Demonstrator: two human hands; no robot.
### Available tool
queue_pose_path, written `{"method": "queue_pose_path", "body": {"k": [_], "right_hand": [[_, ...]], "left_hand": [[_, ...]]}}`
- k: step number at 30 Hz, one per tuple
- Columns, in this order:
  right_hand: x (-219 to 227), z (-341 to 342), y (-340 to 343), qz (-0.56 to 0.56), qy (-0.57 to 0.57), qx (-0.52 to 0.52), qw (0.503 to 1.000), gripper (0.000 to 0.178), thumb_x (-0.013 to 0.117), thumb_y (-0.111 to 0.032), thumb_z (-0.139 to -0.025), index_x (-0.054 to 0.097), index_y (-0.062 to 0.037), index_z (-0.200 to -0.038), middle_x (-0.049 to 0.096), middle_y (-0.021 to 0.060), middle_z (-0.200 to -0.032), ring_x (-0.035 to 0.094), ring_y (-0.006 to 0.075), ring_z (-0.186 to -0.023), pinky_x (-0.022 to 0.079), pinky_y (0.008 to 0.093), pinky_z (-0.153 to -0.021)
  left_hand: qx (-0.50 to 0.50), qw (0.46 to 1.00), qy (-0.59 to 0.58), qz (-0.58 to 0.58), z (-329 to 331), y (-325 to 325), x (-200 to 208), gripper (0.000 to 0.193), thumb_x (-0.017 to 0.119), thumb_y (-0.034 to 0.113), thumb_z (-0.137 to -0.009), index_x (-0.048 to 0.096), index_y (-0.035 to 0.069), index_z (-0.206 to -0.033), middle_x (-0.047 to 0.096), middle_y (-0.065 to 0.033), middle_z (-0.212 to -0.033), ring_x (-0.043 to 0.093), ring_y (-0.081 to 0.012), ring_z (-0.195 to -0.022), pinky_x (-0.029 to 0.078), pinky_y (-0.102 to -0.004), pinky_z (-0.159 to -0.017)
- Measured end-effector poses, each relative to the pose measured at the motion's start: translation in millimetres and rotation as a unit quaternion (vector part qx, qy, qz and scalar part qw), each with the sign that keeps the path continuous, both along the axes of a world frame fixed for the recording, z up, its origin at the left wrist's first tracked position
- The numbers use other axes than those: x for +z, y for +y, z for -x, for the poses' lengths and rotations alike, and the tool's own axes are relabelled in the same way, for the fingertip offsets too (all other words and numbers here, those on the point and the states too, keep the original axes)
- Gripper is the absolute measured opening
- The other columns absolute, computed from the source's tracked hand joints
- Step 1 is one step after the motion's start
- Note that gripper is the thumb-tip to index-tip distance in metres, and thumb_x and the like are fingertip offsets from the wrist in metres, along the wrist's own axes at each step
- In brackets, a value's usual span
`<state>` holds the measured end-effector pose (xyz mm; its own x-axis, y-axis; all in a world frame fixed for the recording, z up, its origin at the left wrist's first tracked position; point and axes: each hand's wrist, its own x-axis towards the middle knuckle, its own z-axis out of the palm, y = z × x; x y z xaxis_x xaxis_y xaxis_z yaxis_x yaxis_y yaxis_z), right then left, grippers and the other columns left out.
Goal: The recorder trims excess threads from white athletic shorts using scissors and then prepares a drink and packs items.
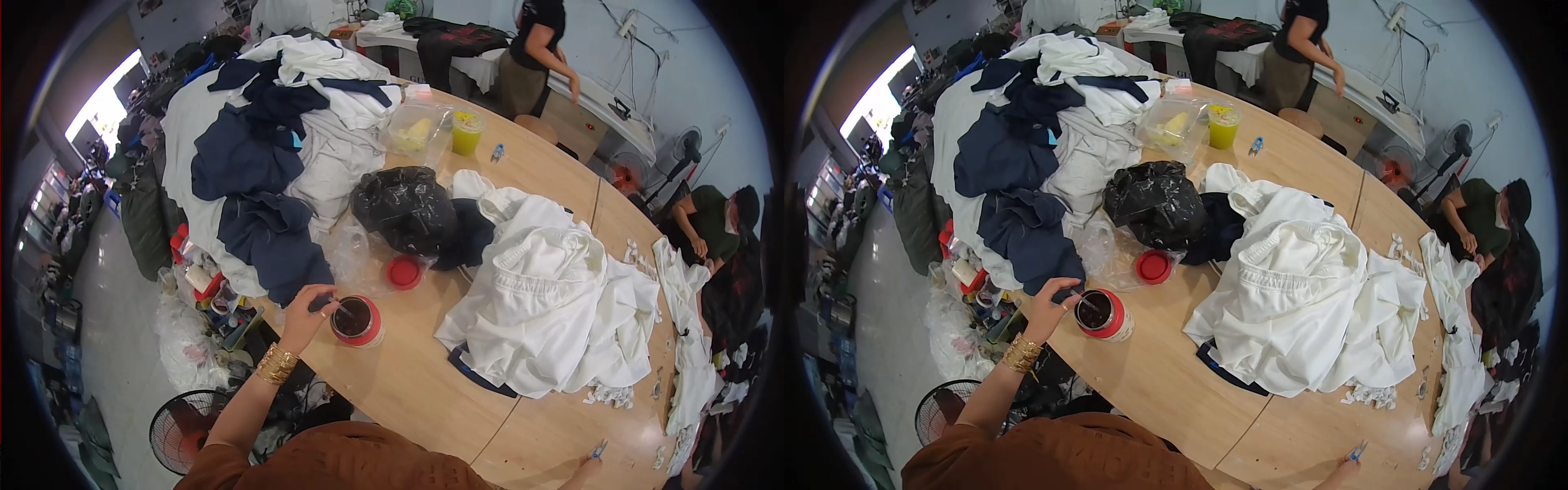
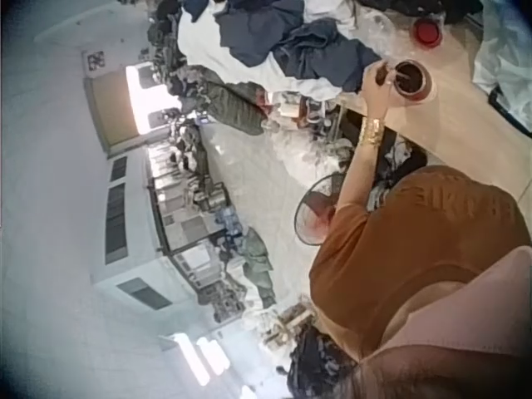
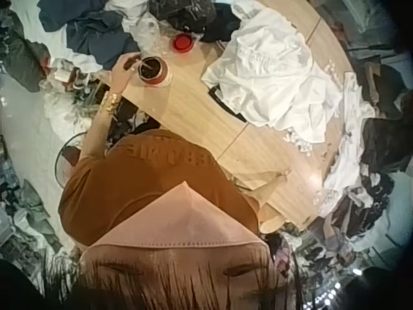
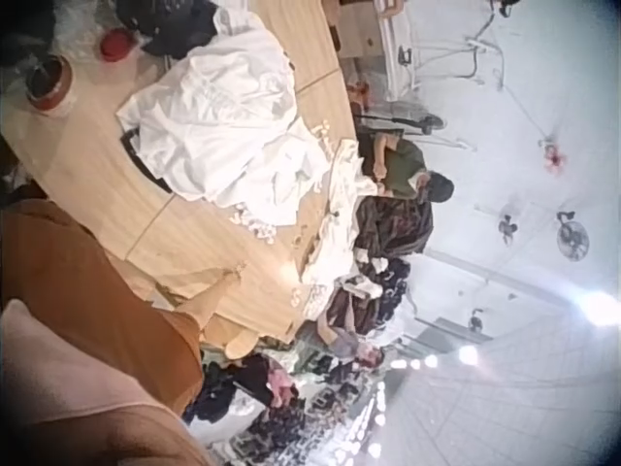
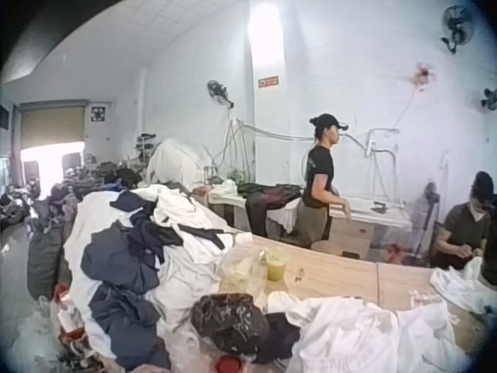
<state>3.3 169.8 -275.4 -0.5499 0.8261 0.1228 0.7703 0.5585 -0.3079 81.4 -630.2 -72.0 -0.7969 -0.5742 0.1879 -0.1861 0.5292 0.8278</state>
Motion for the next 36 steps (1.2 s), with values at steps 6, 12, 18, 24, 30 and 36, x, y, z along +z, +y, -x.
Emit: {"method": "queue_pose_path", "body": {"k": [6, 12, 18, 24, 30, 36], "right_hand": [[62.2, 23.5, -112.7, 0.680, 0.343, 0.162, 0.627, 0.019, 0.050, -0.017, -0.090, 0.050, -0.0077, -0.107, 0.053, 0.0010, -0.079, 0.048, 0.0090, -0.064, 0.042, 0.0240, -0.061], [147.8, 61.1, -335.7, 0.830, 0.227, 0.304, 0.408, 0.026, 0.053, -0.019, -0.090, 0.049, -0.0072, -0.113, 0.051, 0.0017, -0.082, 0.048, 0.0099, -0.071, 0.042, 0.0243, -0.065], [211.0, 60.5, -515.1, 0.684, -0.096, 0.549, 0.470, 0.027, 0.051, -0.015, -0.090, 0.048, -0.0041, -0.114, 0.052, 0.0025, -0.082, 0.051, 0.0108, -0.074, 0.043, 0.0259, -0.069], [205.5, 53.4, -585.9, 0.616, -0.180, 0.629, 0.439, 0.022, 0.043, -0.019, -0.095, 0.052, -0.0034, -0.109, 0.053, 0.0008, -0.076, 0.050, 0.0098, -0.069, 0.043, 0.0231, -0.068], [197.3, 52.4, -606.8, 0.579, -0.165, 0.646, 0.469, 0.026, 0.044, -0.027, -0.095, 0.056, -0.0058, -0.104, 0.062, 0.0074, -0.084, 0.057, 0.0131, -0.075, 0.045, 0.0271, -0.064], [206.9, 41.6, -634.9, 0.146, -0.001, 0.825, 0.547, 0.032, 0.057, -0.039, -0.084, 0.058, -0.0083, -0.094, 0.061, 0.0150, -0.069, 0.061, 0.0303, -0.065, 0.046, 0.0398, -0.058]], "left_hand": [[-0.005, 0.999, 0.031, 0.006, -5.1, -18.8, -12.9, 0.016, 0.066, 0.013, -0.076, 0.066, 0.007, -0.090, 0.062, -0.0087, -0.098, 0.057, -0.0236, -0.096, 0.043, -0.0320, -0.086], [-0.041, 0.998, 0.028, 0.035, 3.6, -24.3, -3.3, 0.012, 0.065, 0.011, -0.077, 0.066, 0.004, -0.087, 0.063, -0.0097, -0.098, 0.058, -0.0216, -0.095, 0.044, -0.0315, -0.083], [-0.071, 0.996, -0.018, 0.047, 1.9, -34.0, 3.1, 0.013, 0.066, 0.015, -0.077, 0.067, 0.006, -0.085, 0.063, -0.0068, -0.090, 0.057, -0.0220, -0.087, 0.043, -0.0306, -0.078], [-0.071, 0.995, -0.015, 0.072, 10.3, -34.9, -2.1, 0.013, 0.066, 0.023, -0.075, 0.068, 0.011, -0.079, 0.059, -0.0060, -0.074, 0.052, -0.0216, -0.071, 0.041, -0.0318, -0.067], [-0.063, 0.996, 0.007, 0.066, 6.8, -32.2, -2.3, 0.013, 0.066, 0.022, -0.074, 0.068, 0.010, -0.079, 0.061, -0.0056, -0.073, 0.052, -0.0218, -0.067, 0.042, -0.0321, -0.065], [-0.066, 0.997, -0.022, 0.045, 8.8, -28.1, 4.1, 0.014, 0.067, 0.018, -0.074, 0.068, 0.007, -0.082, 0.060, -0.0058, -0.071, 0.053, -0.0219, -0.071, 0.042, -0.0314, -0.067]]}}
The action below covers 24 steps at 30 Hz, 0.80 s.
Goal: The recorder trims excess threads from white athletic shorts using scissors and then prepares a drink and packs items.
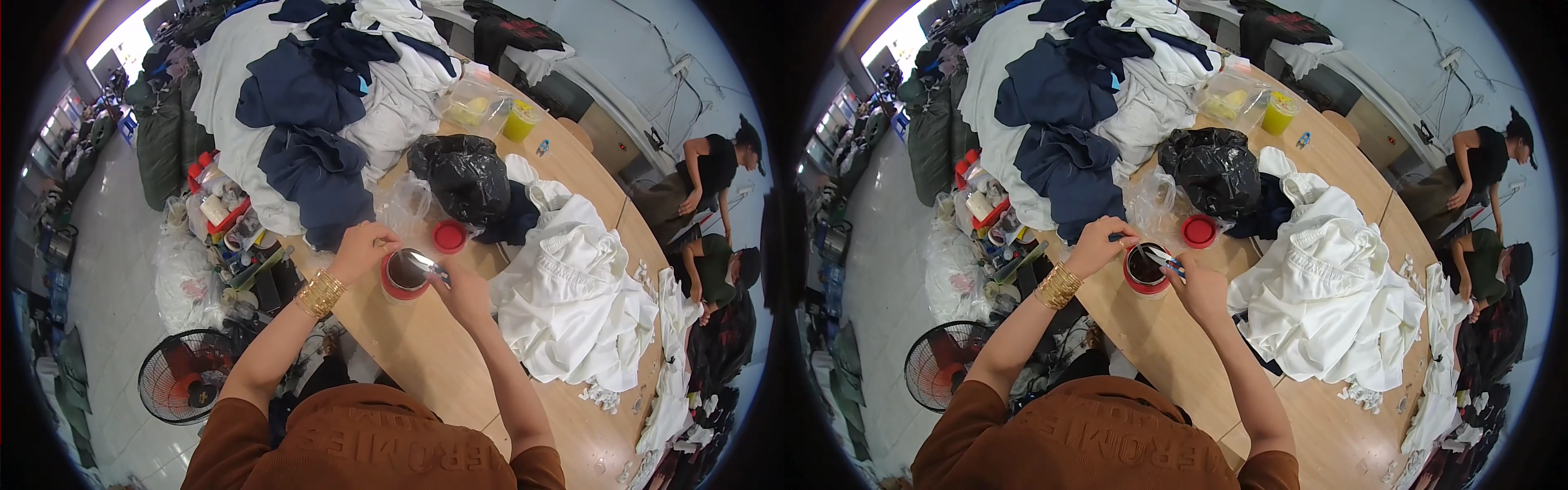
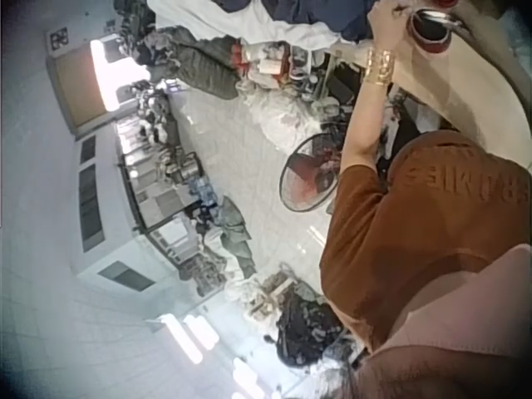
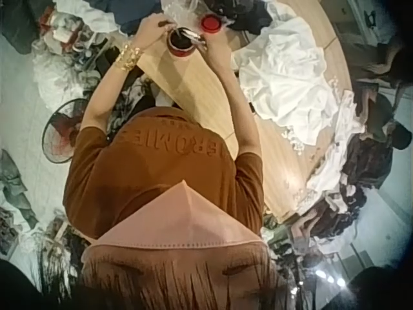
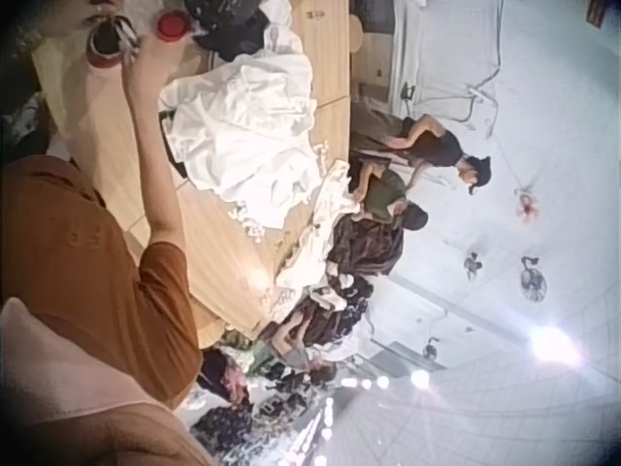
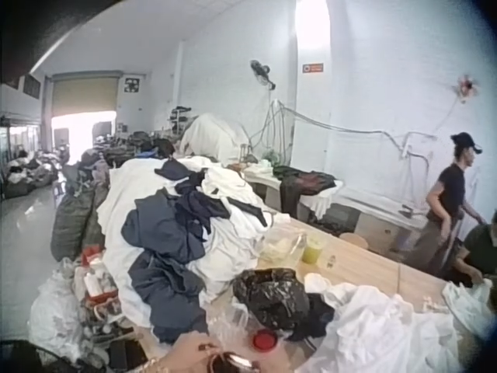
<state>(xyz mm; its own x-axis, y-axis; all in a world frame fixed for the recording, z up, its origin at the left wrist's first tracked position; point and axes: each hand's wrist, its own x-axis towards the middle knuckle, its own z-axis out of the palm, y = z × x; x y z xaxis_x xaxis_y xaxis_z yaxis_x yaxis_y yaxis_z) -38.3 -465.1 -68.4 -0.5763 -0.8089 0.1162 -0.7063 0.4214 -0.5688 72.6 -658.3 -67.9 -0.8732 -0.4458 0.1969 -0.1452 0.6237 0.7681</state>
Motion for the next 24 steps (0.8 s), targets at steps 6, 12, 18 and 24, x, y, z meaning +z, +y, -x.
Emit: {"method": "queue_pose_path", "body": {"k": [6, 12, 18, 24], "right_hand": [[-1.7, -0.7, -15.3, -0.030, 0.033, -0.001, 0.999, 0.034, 0.057, -0.041, -0.082, 0.057, -0.0071, -0.084, 0.062, 0.0149, -0.070, 0.061, 0.0336, -0.066, 0.046, 0.0441, -0.058], [0.4, -0.3, -21.6, -0.088, 0.059, -0.002, 0.994, 0.033, 0.059, -0.041, -0.080, 0.059, -0.0083, -0.085, 0.064, 0.0109, -0.072, 0.062, 0.0300, -0.069, 0.047, 0.0407, -0.060], [-0.3, 2.2, -23.4, -0.054, 0.061, 0.031, 0.996, 0.036, 0.058, -0.040, -0.080, 0.058, -0.0041, -0.080, 0.061, 0.0156, -0.068, 0.061, 0.0338, -0.063, 0.046, 0.0435, -0.057], [4.7, 1.1, -25.5, -0.061, 0.065, 0.039, 0.995, 0.035, 0.059, -0.038, -0.079, 0.058, -0.0038, -0.079, 0.061, 0.0158, -0.067, 0.060, 0.0335, -0.063, 0.046, 0.0429, -0.057]], "left_hand": [[-0.002, 0.999, 0.012, 0.029, -0.1, 1.5, 1.1, 0.013, 0.067, 0.017, -0.073, 0.068, 0.007, -0.082, 0.060, -0.0058, -0.071, 0.052, -0.0219, -0.070, 0.041, -0.0313, -0.067], [0.001, 1.000, 0.011, 0.029, -3.0, 2.6, 1.7, 0.013, 0.067, 0.017, -0.074, 0.068, 0.007, -0.082, 0.060, -0.0054, -0.072, 0.053, -0.0220, -0.071, 0.042, -0.0314, -0.067], [0.007, 1.000, 0.011, 0.017, -3.3, 6.4, 1.9, 0.014, 0.067, 0.017, -0.074, 0.068, 0.006, -0.083, 0.063, -0.0062, -0.073, 0.053, -0.0220, -0.072, 0.042, -0.0316, -0.067], [0.010, 0.999, 0.028, 0.027, -5.0, 3.3, -3.5, 0.014, 0.068, 0.020, -0.073, 0.070, 0.010, -0.083, 0.063, -0.0068, -0.069, 0.055, -0.0203, -0.066, 0.044, -0.0309, -0.063]]}}
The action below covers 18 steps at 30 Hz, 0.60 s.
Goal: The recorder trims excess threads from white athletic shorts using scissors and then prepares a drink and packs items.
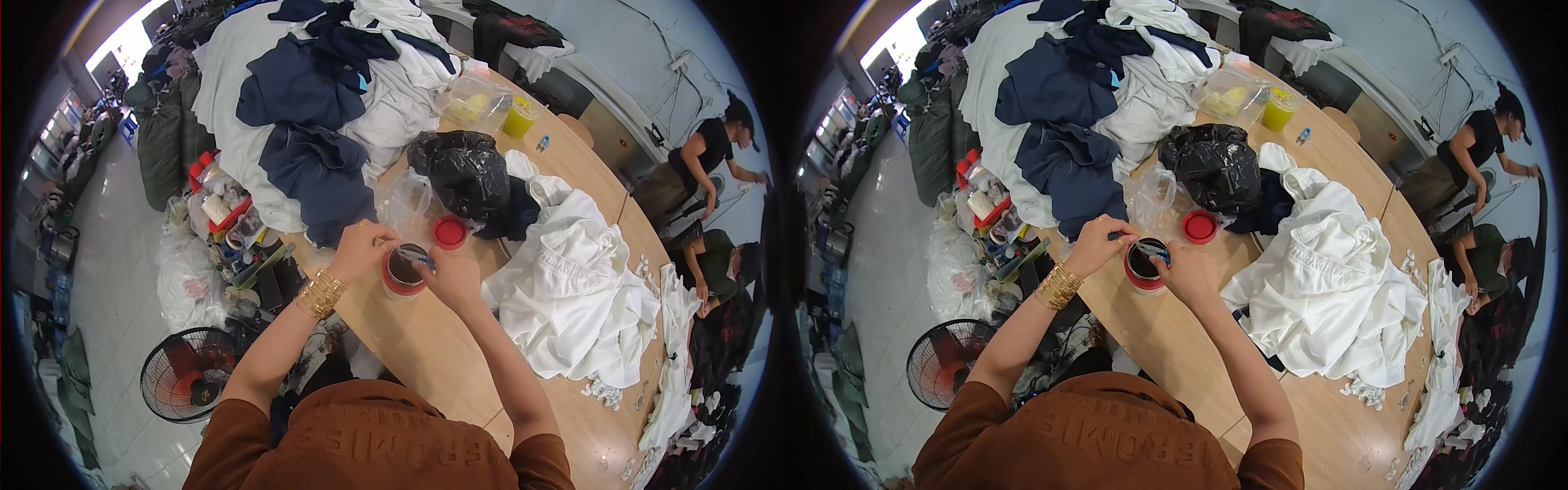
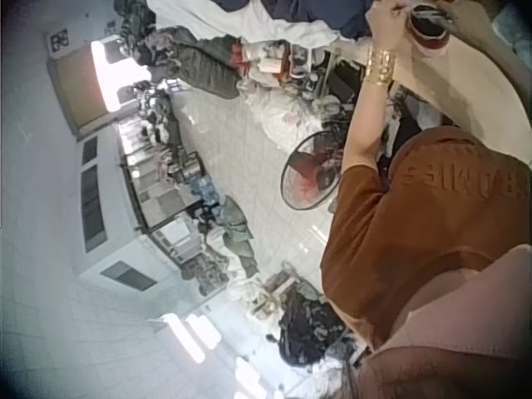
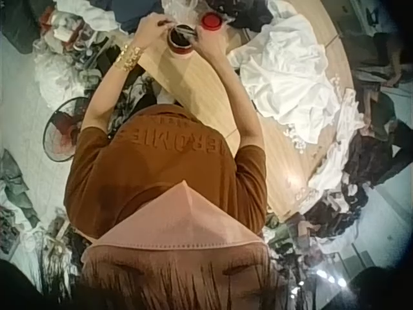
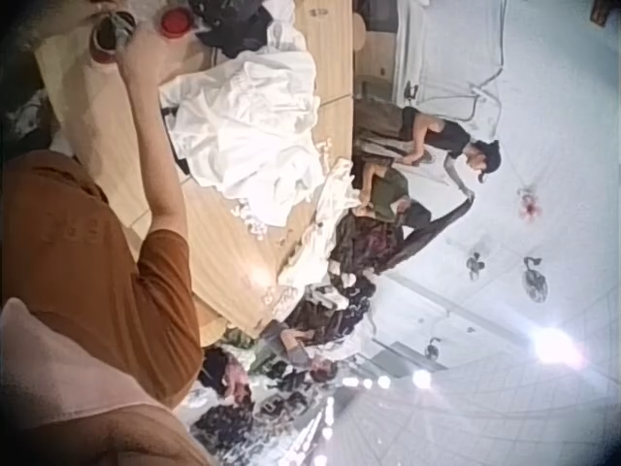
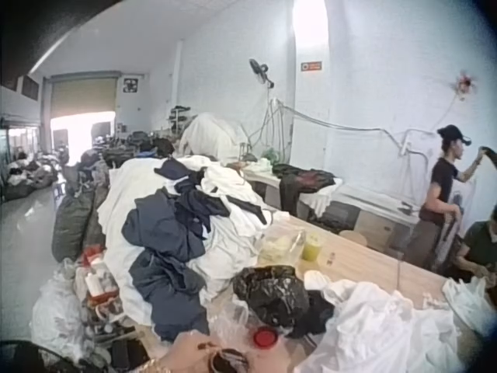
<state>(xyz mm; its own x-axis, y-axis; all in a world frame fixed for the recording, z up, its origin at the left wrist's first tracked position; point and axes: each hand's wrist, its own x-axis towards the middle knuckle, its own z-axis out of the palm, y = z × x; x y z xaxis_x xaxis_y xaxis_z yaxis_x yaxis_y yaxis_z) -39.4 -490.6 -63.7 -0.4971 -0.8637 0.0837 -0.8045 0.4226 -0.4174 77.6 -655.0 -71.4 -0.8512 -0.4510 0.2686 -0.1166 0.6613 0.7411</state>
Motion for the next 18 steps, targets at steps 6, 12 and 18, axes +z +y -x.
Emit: {"method": "queue_pose_path", "body": {"k": [6, 12, 18], "right_hand": [[2.9, -2.9, -1.6, -0.011, -0.006, -0.004, 1.000, 0.035, 0.058, -0.039, -0.080, 0.058, -0.0035, -0.080, 0.061, 0.0166, -0.067, 0.061, 0.0339, -0.064, 0.046, 0.0432, -0.057], [3.1, -3.5, -1.7, 0.002, -0.003, -0.002, 1.000, 0.036, 0.057, -0.040, -0.080, 0.059, -0.0042, -0.079, 0.061, 0.0165, -0.065, 0.061, 0.0339, -0.063, 0.046, 0.0438, -0.057], [2.9, -2.1, -2.9, -0.018, -0.036, -0.014, 0.999, 0.033, 0.063, -0.039, -0.076, 0.062, -0.0062, -0.078, 0.063, 0.0131, -0.070, 0.061, 0.0319, -0.067, 0.047, 0.0420, -0.060]], "left_hand": [[0.004, 1.000, -0.001, 0.013, 0.3, 0.5, -1.3, 0.014, 0.068, 0.019, -0.073, 0.070, 0.009, -0.083, 0.063, -0.0071, -0.069, 0.055, -0.0200, -0.066, 0.044, -0.0306, -0.062], [0.002, 1.000, 0.003, 0.001, 0.6, 2.5, -1.5, 0.014, 0.068, 0.018, -0.072, 0.070, 0.009, -0.083, 0.062, -0.0076, -0.068, 0.056, -0.0200, -0.065, 0.044, -0.0306, -0.062], [0.013, 1.000, 0.015, 0.001, -1.0, 6.3, -1.8, 0.013, 0.068, 0.017, -0.072, 0.070, 0.009, -0.083, 0.062, -0.0080, -0.066, 0.055, -0.0201, -0.062, 0.043, -0.0309, -0.060]]}}
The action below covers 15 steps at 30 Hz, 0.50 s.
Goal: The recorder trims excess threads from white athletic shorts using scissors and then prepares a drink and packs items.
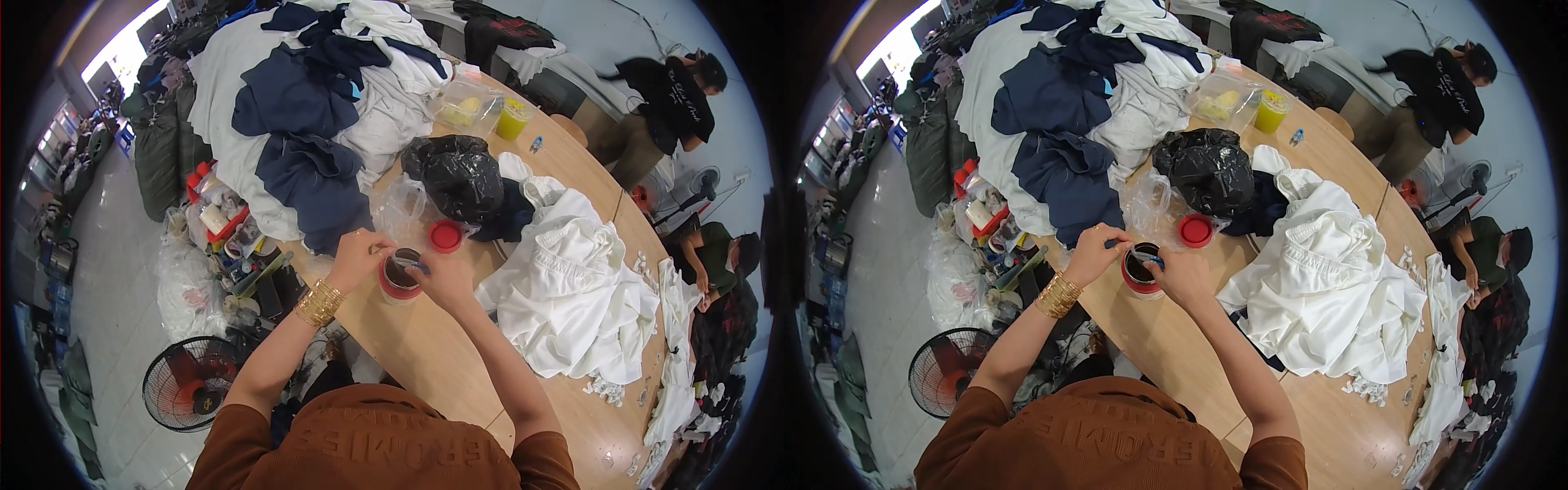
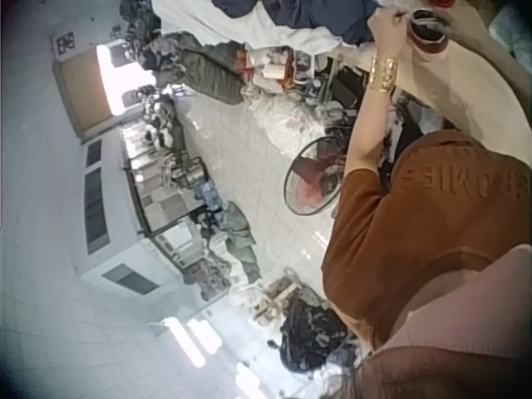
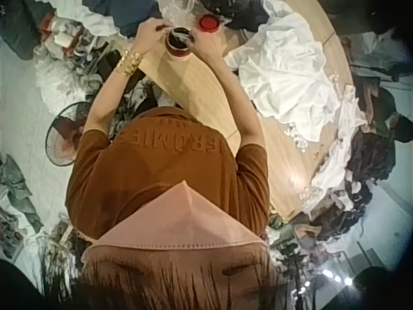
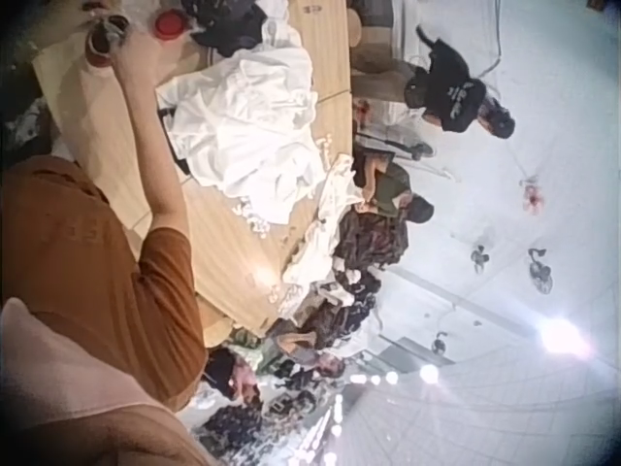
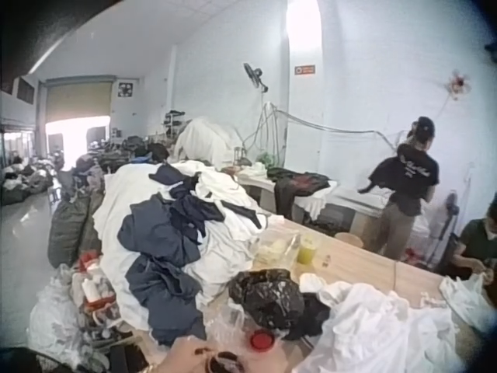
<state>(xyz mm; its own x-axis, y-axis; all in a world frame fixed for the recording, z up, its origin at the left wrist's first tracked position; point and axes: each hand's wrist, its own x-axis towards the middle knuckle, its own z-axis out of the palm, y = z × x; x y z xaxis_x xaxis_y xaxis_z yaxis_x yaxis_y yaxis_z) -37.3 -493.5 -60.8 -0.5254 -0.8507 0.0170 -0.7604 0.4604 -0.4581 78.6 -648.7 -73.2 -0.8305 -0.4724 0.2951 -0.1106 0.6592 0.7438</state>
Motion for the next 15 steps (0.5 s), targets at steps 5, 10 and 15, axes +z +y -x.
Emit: {"method": "queue_pose_path", "body": {"k": [5, 10, 15], "right_hand": [[-2.0, 3.3, 1.5, 0.020, 0.007, 0.023, 1.000, 0.034, 0.059, -0.041, -0.079, 0.065, -0.0077, -0.081, 0.061, 0.0144, -0.063, 0.061, 0.0320, -0.061, 0.047, 0.0424, -0.057], [0.9, 3.9, 8.0, 0.003, 0.019, 0.029, 0.999, 0.032, 0.060, -0.041, -0.078, 0.065, -0.0094, -0.083, 0.062, 0.0140, -0.064, 0.062, 0.0303, -0.063, 0.047, 0.0412, -0.057], [6.5, 16.5, 55.4, 0.058, -0.050, -0.076, 0.994, 0.037, 0.062, -0.044, -0.076, 0.063, -0.0093, -0.087, 0.063, 0.0123, -0.068, 0.062, 0.0292, -0.064, 0.047, 0.0381, -0.058]], "left_hand": [[0.032, 0.999, 0.008, -0.005, 1.8, 3.6, -2.8, 0.012, 0.068, 0.017, -0.072, 0.070, 0.010, -0.081, 0.062, -0.0081, -0.066, 0.055, -0.0208, -0.062, 0.043, -0.0310, -0.059], [0.053, 0.998, 0.037, 0.027, 3.2, 9.3, -10.2, 0.011, 0.066, 0.016, -0.076, 0.067, 0.006, -0.081, 0.062, -0.0075, -0.071, 0.057, -0.0206, -0.067, 0.044, -0.0308, -0.064], [0.178, 0.973, 0.147, -0.005, -14.3, -2.2, -4.9, 0.011, 0.064, 0.013, -0.079, 0.060, 0.004, -0.082, 0.064, -0.0063, -0.074, 0.059, -0.0172, -0.068, 0.045, -0.0290, -0.066]]}}
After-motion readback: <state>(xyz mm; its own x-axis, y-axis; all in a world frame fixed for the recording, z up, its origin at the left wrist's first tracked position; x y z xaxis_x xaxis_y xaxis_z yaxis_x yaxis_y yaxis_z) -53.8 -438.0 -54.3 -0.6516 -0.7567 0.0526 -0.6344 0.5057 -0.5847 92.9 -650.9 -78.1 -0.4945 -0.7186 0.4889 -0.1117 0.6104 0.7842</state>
